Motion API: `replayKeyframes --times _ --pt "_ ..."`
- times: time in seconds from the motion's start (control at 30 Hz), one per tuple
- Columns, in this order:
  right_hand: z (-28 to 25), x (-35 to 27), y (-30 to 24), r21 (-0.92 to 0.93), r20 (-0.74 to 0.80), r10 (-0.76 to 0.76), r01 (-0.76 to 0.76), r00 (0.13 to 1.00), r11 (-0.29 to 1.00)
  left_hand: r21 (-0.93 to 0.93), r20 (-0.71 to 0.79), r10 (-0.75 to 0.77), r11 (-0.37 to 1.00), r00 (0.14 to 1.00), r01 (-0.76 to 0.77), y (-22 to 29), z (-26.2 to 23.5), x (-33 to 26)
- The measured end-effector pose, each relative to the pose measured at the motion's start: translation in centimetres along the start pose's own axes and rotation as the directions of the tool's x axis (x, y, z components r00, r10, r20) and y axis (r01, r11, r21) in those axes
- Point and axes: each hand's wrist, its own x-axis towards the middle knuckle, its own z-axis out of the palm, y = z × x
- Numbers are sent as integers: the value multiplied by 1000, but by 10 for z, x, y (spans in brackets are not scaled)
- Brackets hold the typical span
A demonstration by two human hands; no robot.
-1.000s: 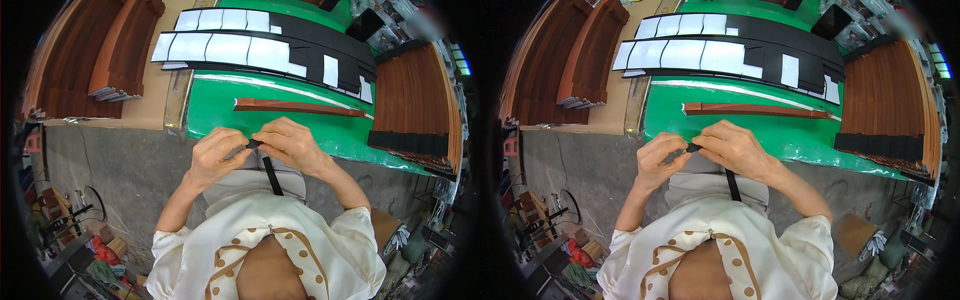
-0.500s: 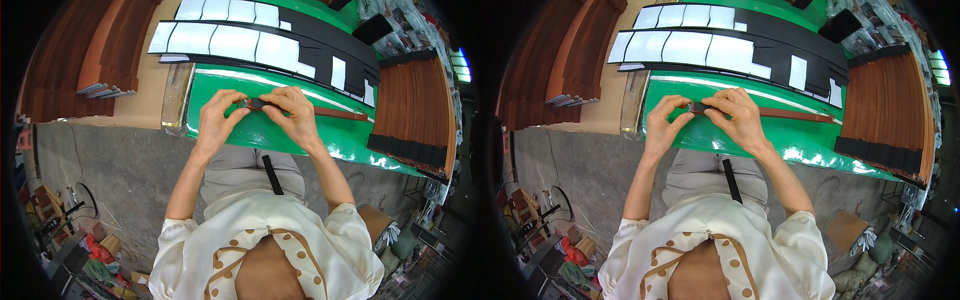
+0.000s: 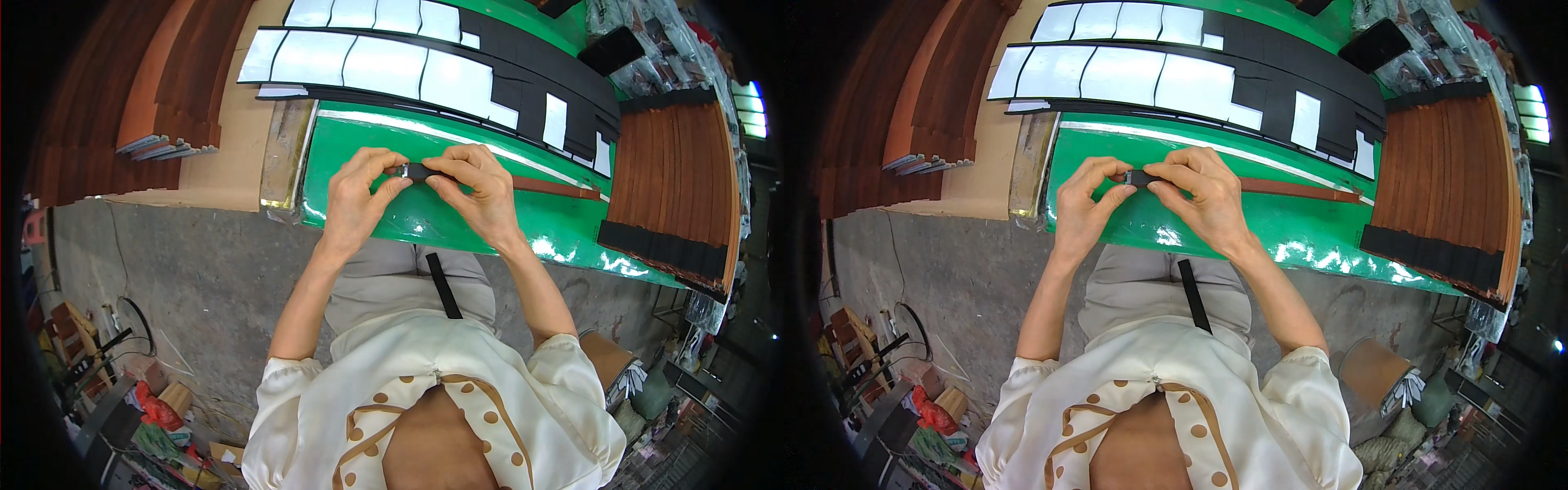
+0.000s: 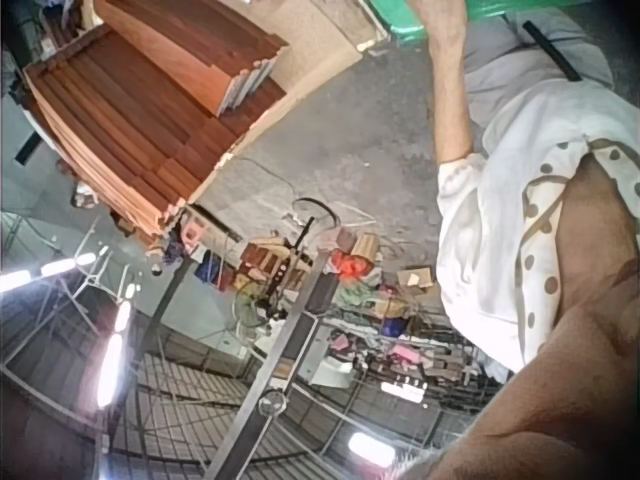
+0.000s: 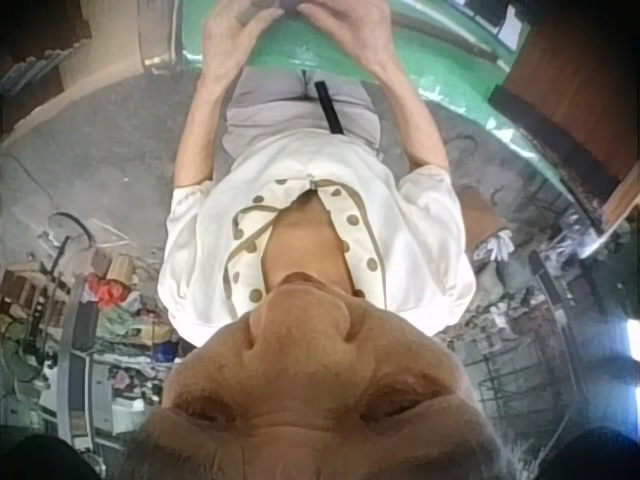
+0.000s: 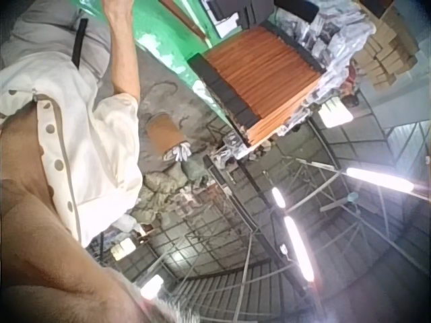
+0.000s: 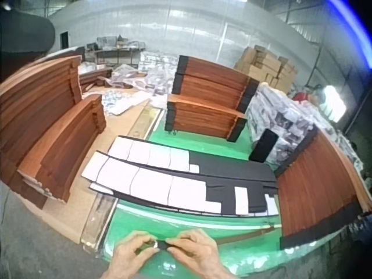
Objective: Attaching black plastic end caps to finished wooden slats and stacking them on a worktable.
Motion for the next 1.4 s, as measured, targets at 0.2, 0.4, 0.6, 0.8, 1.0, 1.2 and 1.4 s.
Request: replayKeyframes --times 0.2,0.4,0.6,0.8,1.0,1.2,1.4 --pt "1 -1 0 -2 -4 8 -8 1000 1000 -27 -6 -10 1000 1000 10 1 1 0" --pt "2 -1 1 2 3 14 -14 1000 1000 -1 -8 7 1000 1000 -7 -2 1 -1" --pt "3 -2 3 20 3 43 -44 999 999 -25 -23 14 1000 1000 -14 -1 3 -1" --pt "2 -2 11 -21 -13 -83 83 996 996 19 -33 68 998 997 -68 1 4 -1" --pt "0 -14 12 -102 -64 -211 204 975 974 307 35 400 867 916 -391 -2 7 3" --pt "2 -15 9 -206 -122 -263 235 957 950 374 10 413 843 911 -387 3 12 1" --pt "-28 -19 11 -103 -70 -161 153 984 983 267 53 400 877 915 -399 -9 10 4"
